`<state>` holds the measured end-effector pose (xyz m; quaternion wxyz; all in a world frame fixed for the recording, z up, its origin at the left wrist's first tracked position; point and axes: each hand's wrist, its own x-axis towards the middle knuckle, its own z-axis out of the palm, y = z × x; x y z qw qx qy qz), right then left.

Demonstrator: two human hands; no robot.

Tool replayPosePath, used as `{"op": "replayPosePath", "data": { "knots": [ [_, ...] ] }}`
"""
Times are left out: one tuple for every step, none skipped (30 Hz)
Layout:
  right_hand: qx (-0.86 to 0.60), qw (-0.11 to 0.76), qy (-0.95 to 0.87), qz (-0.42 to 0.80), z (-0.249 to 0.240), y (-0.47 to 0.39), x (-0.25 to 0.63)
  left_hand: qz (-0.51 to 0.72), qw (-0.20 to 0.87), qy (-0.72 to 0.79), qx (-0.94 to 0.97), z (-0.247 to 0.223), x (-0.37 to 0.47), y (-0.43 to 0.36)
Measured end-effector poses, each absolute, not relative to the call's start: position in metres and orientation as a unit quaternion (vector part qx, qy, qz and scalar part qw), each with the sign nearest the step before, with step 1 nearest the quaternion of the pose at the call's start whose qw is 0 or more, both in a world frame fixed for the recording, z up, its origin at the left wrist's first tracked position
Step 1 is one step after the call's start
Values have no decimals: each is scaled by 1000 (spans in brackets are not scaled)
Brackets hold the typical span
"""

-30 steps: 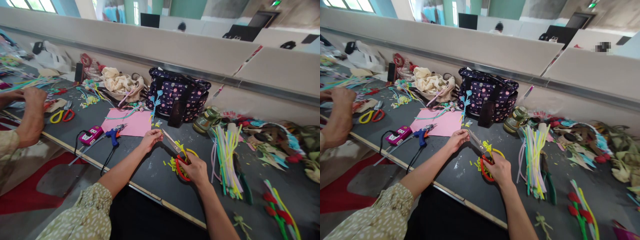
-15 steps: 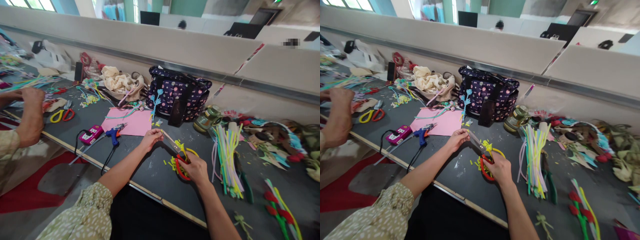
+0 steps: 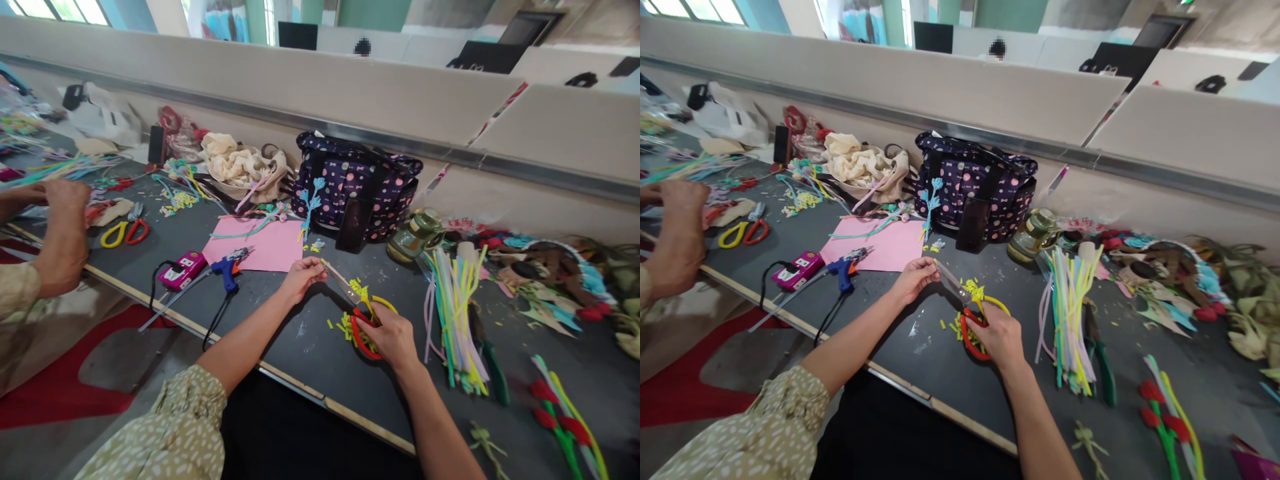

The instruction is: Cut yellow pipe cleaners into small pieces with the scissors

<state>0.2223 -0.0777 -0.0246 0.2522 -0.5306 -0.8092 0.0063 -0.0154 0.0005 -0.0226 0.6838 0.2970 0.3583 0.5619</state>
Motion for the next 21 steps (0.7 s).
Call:
{"op": "replayPosePath", "data": {
  "knots": [
    [-530, 253, -809, 13, -25, -78, 222, 562, 684, 359, 297, -23, -15, 1],
    [-529, 255, -809, 20, -25, -78, 222, 561, 684, 360, 297, -22, -15, 1],
    [-529, 257, -808, 26, -26, -78, 222, 561, 684, 360, 297, -22, -15, 0],
    [-529, 258, -808, 30, -26, -78, 222, 561, 684, 359, 296, -22, -15, 0],
    [-530, 258, -807, 32, -26, -78, 222, 561, 686, 358, 295, -22, -15, 0],
    [-531, 256, -807, 34, -27, -78, 222, 561, 687, 356, 294, -22, -15, 0],
    [-533, 255, -806, 33, -28, -78, 222, 561, 688, 355, 293, -22, -15, 0],
    [-534, 253, -806, 33, -28, -78, 222, 561, 689, 353, 293, -23, -15, 0],
    [-535, 251, -806, 32, -29, -78, 222, 561, 690, 351, 294, -23, -15, 0],
    [-537, 249, -806, 31, -30, -78, 223, 561, 690, 350, 294, -24, -16, 0],
    [-538, 248, -805, 30, -30, -78, 223, 561, 690, 349, 296, -24, -16, 0],
    [-538, 247, -806, 30, -30, -78, 224, 561, 690, 348, 299, -24, -16, 1],
    [-537, 245, -806, 32, -30, -78, 224, 560, 689, 347, 301, -25, -16, 0],
    [-537, 243, -807, 34, -30, -78, 225, 560, 689, 347, 303, -24, -16, 0],
    [-536, 241, -808, 37, -30, -78, 225, 559, 688, 348, 304, -24, -16, 0],
    [-534, 239, -810, 40, -30, -78, 225, 559, 688, 349, 304, -23, -16, 0],
    [-533, 239, -811, 42, -29, -78, 225, 559, 688, 351, 303, -22, -16, -1],
    [-531, 239, -812, 43, -29, -77, 225, 559, 688, 354, 300, -21, -16, -1],
    [-530, 240, -812, 42, -30, -77, 225, 559, 688, 357, 297, -19, -15, -1],
    [-530, 240, -812, 39, -30, -77, 225, 558, 688, 359, 294, -18, -15, -1],
    [-532, 239, -812, 35, -31, -76, 225, 558, 689, 360, 291, -17, -15, -1]
  ]
}}
